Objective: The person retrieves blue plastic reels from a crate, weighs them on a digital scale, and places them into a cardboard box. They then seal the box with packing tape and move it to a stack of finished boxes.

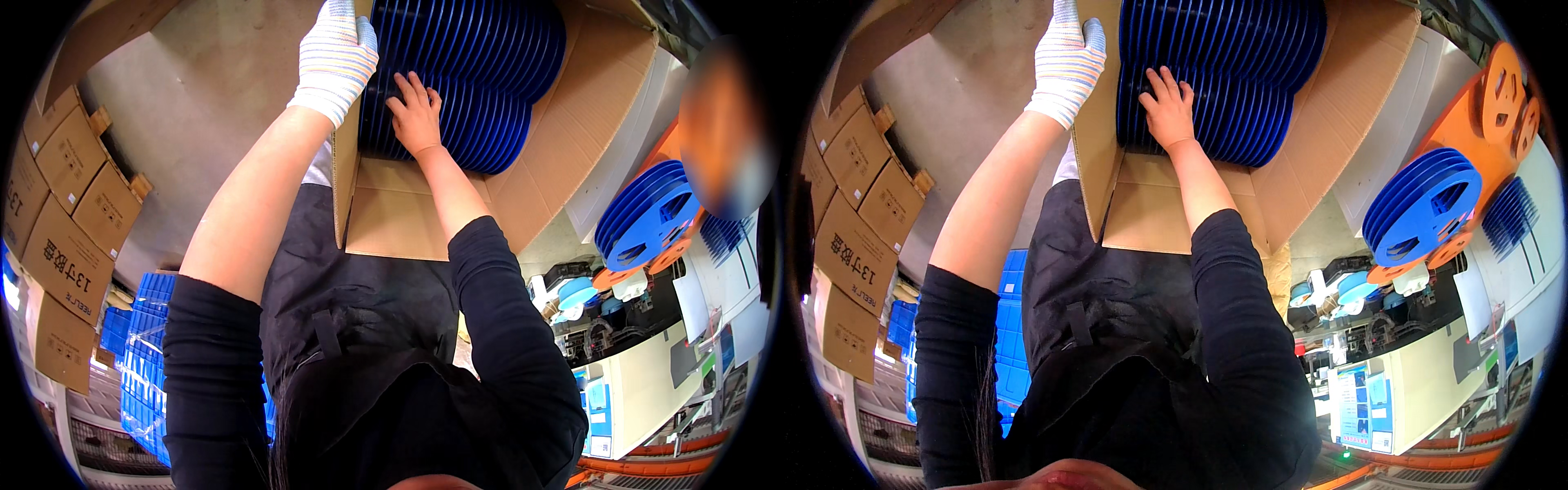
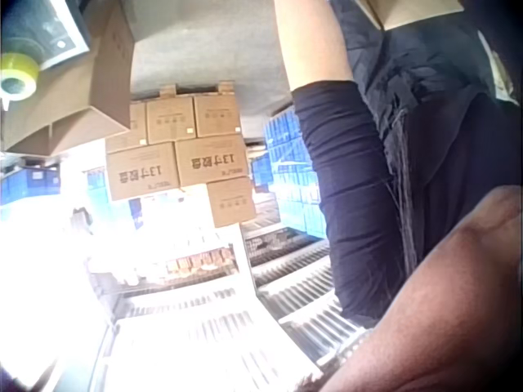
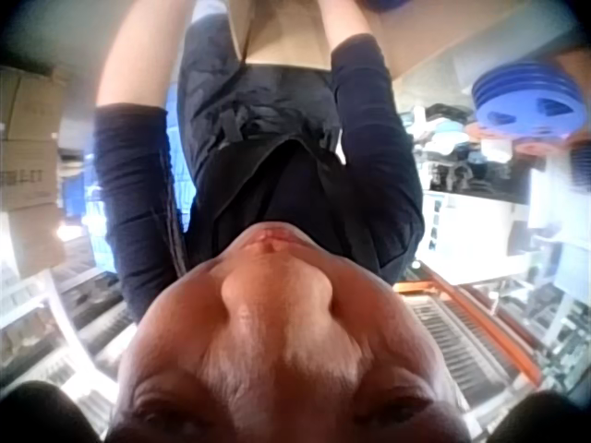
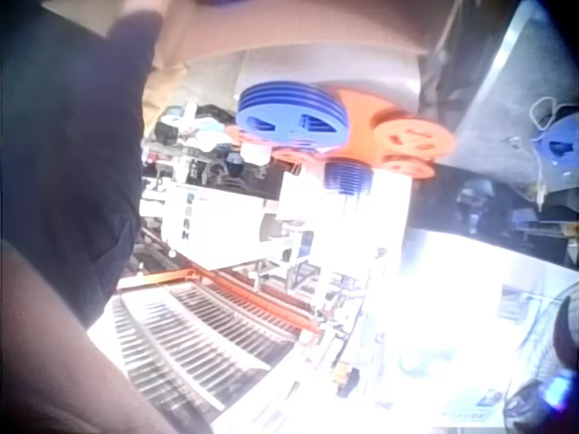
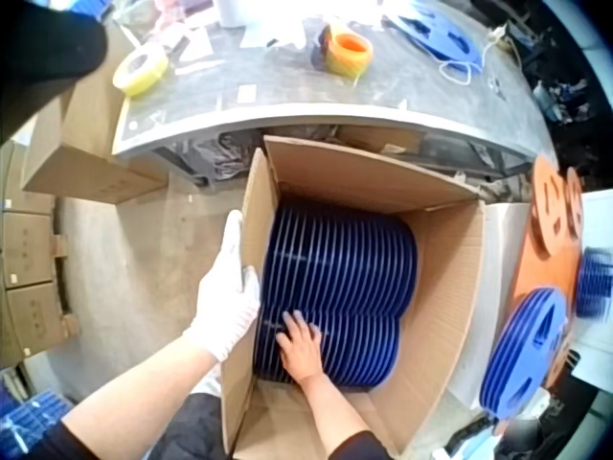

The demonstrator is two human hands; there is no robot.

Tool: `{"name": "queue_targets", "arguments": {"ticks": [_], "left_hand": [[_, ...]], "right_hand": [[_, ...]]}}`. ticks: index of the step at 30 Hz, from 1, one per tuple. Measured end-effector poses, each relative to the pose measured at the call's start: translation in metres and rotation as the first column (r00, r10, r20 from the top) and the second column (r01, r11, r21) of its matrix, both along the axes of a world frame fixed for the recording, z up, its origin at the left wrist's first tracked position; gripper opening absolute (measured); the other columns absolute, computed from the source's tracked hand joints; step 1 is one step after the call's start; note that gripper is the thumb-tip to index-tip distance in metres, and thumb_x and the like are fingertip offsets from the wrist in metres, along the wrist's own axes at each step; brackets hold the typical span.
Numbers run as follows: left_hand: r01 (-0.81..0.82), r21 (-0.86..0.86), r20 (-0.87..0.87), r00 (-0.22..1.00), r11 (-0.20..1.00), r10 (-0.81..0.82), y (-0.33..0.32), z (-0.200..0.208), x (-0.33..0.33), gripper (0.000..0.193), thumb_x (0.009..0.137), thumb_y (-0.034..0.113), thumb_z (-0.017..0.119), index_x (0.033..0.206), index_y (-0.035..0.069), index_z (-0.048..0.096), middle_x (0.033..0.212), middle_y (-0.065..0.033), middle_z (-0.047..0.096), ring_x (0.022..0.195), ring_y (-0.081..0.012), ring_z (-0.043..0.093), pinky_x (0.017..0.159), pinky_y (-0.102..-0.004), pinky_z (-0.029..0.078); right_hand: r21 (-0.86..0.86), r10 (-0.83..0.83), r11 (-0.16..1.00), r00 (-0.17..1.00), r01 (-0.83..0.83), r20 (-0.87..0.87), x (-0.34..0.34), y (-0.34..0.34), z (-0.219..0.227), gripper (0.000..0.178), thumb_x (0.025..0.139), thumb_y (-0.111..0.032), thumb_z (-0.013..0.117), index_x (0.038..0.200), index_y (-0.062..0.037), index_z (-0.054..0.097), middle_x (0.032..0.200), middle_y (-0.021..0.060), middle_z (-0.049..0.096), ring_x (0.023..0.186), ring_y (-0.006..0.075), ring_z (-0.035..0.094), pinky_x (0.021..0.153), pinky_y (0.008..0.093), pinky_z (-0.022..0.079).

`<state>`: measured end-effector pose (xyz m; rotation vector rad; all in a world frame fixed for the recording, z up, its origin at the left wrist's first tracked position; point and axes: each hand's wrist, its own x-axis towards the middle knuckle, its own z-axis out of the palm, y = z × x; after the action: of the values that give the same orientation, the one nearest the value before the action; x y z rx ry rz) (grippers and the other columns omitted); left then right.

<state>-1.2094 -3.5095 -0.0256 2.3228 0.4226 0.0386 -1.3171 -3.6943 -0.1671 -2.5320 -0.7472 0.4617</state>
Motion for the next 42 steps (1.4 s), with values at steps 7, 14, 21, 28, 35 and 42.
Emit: {"name": "queue_targets", "arguments": {"ticks": [7,14,21,28,35,42], "left_hand": [[-0.006,-0.02,-0.007,1.0,1.0,0.006,0.0,-0.001,-0.001,0.071,0.085,0.002,0.049,0.15,0.012,0.022,0.138,-0.0198,0.046,0.106,-0.0419,0.057,0.086,-0.0407,0.049],[0.005,-0.043,0.007,1.0,0.999,-0.005,0.001,-0.002,-0.002,0.071,0.086,0.001,0.049,0.15,0.012,0.022,0.139,-0.0206,0.045,0.107,-0.0418,0.057,0.088,-0.0393,0.048],[-0.009,-0.098,-0.004,1.0,0.995,0.009,0.0,-0.001,-0.001,0.07,0.086,0.001,0.048,0.15,0.012,0.022,0.14,-0.0202,0.044,0.115,-0.0401,0.054,0.093,-0.0374,0.046],[-0.023,-0.092,-0.022,1.0,0.996,0.021,-0.002,0.005,0.002,0.07,0.086,0.001,0.048,0.15,0.011,0.022,0.142,-0.0205,0.043,0.12,-0.0387,0.051,0.097,-0.036,0.044],[0.003,-0.03,-0.004,1.0,1.0,-0.004,-0.004,0.006,0.003,0.07,0.085,0.003,0.048,0.149,0.008,0.022,0.139,-0.0228,0.044,0.116,-0.0414,0.053,0.094,-0.0396,0.045],[-0.017,0.038,-0.027,0.999,0.999,0.018,-0.011,0.001,0.002,0.076,0.083,-0.001,0.05,0.151,0.011,0.018,0.138,-0.0238,0.045,0.112,-0.0425,0.054,0.093,-0.0401,0.046]], "right_hand": [[-0.033,-0.069,0.997,0.997,0.069,-0.021,0.0,0.01,-0.002,0.02,0.072,-0.016,0.07,0.09,-0.0135,0.062,0.139,0.0066,0.046,0.137,0.0279,0.032,0.102,0.0555,0.027],[-0.125,-0.061,0.991,0.998,0.056,-0.034,0.0,0.024,-0.002,0.025,0.071,-0.018,0.071,0.093,-0.0117,0.061,0.142,0.0068,0.043,0.137,0.0263,0.032,0.102,0.0542,0.027],[0.067,0.059,0.996,0.997,-0.063,0.057,0.0,0.031,-0.006,0.02,0.077,-0.008,0.058,0.095,-0.0075,0.064,0.121,0.0038,0.058,0.124,0.0237,0.044,0.103,0.0519,0.029],[-0.279,0.728,0.657,0.685,-0.7,-0.003,0.018,0.052,-0.006,0.018,0.077,-0.014,0.058,0.084,-0.0124,0.074,0.097,-0.0015,0.068,0.106,0.0198,0.054,0.107,0.0477,0.028],[0.059,0.505,0.857,0.857,-0.512,0.106,0.008,0.028,0.007,0.011,0.076,-0.015,0.057,0.073,-0.0158,0.068,0.084,-0.0021,0.059,0.103,0.021,0.053,0.11,0.0506,0.03],[0.254,-0.116,0.959,0.991,0.128,-0.063,-0.036,-0.016,0.044,0.022,0.071,-0.001,0.064,0.091,-0.0105,0.063,0.099,0.0055,0.061,0.109,0.0273,0.055,0.096,0.0455,0.041]]}}
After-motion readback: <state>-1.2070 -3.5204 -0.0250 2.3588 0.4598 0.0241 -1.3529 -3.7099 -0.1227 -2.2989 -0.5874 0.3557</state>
